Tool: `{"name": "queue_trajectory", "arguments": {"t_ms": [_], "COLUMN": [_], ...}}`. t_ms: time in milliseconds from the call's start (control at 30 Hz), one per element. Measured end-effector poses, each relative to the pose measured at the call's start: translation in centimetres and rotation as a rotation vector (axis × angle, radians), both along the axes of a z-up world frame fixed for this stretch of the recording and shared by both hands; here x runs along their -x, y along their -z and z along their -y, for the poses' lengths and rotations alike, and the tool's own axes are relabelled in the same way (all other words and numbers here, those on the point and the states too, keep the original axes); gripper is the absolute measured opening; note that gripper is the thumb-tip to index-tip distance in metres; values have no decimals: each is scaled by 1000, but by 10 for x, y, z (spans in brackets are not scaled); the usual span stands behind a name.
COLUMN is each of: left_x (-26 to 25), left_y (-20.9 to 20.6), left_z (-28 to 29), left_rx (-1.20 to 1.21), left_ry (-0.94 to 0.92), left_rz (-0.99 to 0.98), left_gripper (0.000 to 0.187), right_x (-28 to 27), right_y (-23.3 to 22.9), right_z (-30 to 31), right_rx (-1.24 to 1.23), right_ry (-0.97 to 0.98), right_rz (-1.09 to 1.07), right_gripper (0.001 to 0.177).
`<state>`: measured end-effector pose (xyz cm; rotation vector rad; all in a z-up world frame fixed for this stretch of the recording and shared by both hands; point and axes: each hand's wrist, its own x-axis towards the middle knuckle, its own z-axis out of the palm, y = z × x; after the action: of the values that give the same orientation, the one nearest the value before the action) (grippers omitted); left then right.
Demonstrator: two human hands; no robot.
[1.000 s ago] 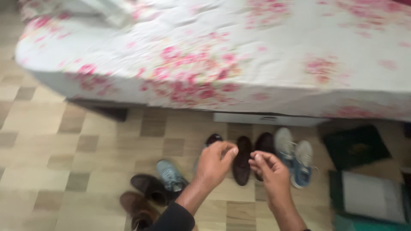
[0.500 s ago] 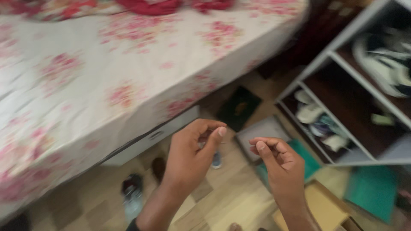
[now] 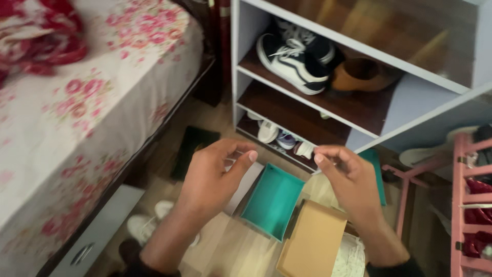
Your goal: The person removes various shoes from a white shelving unit and places them on the floor. They handle sneakers, boots, and dress shoes one by one, arranging them in rows on the floor.
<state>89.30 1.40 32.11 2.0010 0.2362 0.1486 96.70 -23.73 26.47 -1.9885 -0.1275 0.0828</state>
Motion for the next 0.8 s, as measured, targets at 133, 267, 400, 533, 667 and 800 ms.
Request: {"name": "queue_trajectory", "arguments": {"t_ms": [133,267,400,533,667,800], "left_x": [-62,-125,-188,-247,-294,-304], "left_y": [15,35,60,84,103,114], "left_z": [9,16,26,41,67,84], "left_rx": [-157,-287,-408,-497,-535,-738], "left_ry": [127,217,264,273,385,457], "left_rz": [-24,-123,-71,61,19,-177], "left_gripper": [38,52,64,74,86,72], "right_x": [-66,-146,-213,-247,-244,-217], "right_y": [19,33,52,79,92,88], "right_z": [19,27,28,19,20,20], "right_rx": [104,354,633,642,610,716], "right_ry": [27,104,87,-31,22,145], "right_rz": [51,-25,297,231,269,181], "right_gripper": [35,65,93,110,101,73]}}
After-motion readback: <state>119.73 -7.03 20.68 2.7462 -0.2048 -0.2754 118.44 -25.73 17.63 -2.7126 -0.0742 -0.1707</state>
